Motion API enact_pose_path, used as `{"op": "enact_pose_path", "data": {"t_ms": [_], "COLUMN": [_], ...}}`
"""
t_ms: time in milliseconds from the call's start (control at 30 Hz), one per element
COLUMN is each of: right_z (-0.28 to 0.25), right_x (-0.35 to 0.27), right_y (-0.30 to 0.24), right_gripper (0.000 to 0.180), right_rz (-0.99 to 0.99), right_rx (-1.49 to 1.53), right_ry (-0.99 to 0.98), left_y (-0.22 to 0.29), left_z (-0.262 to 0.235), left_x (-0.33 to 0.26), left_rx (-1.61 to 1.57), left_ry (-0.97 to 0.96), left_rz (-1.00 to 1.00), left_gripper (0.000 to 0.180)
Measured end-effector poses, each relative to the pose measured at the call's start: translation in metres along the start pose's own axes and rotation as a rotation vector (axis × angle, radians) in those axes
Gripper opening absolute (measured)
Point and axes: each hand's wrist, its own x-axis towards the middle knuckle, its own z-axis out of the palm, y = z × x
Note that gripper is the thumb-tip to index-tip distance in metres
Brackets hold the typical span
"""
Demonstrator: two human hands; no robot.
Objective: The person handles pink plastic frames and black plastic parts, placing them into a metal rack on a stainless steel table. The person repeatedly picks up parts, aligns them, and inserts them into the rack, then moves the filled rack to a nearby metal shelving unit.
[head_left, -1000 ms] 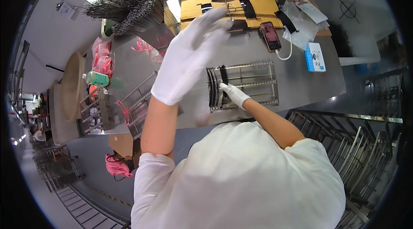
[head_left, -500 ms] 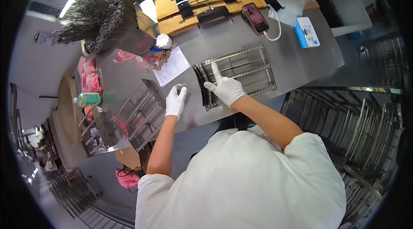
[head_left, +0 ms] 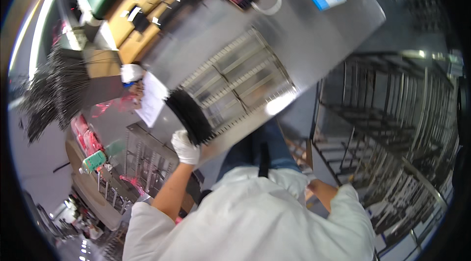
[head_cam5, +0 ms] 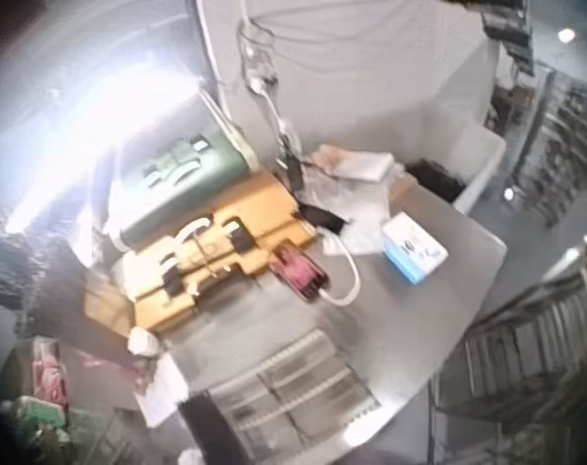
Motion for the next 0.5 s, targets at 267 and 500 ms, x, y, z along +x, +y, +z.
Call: {"op": "enact_pose_path", "data": {"t_ms": [267, 500], "right_z": [0.033, 0.041], "right_x": [-0.045, -0.024], "right_y": [0.105, 0.081], "right_gripper": [0.032, 0.043], "right_rz": [0.536, 0.495], "right_rx": [0.424, 0.459], "right_ry": [0.168, 0.168], "left_y": [-0.009, 0.03], "left_z": [0.023, 0.007], "left_x": [-0.003, 0.027], "left_rx": [-0.044, -0.361], "left_ry": [0.048, 0.038], "left_rz": [-0.147, -0.308], "left_gripper": [0.017, 0.018]}}
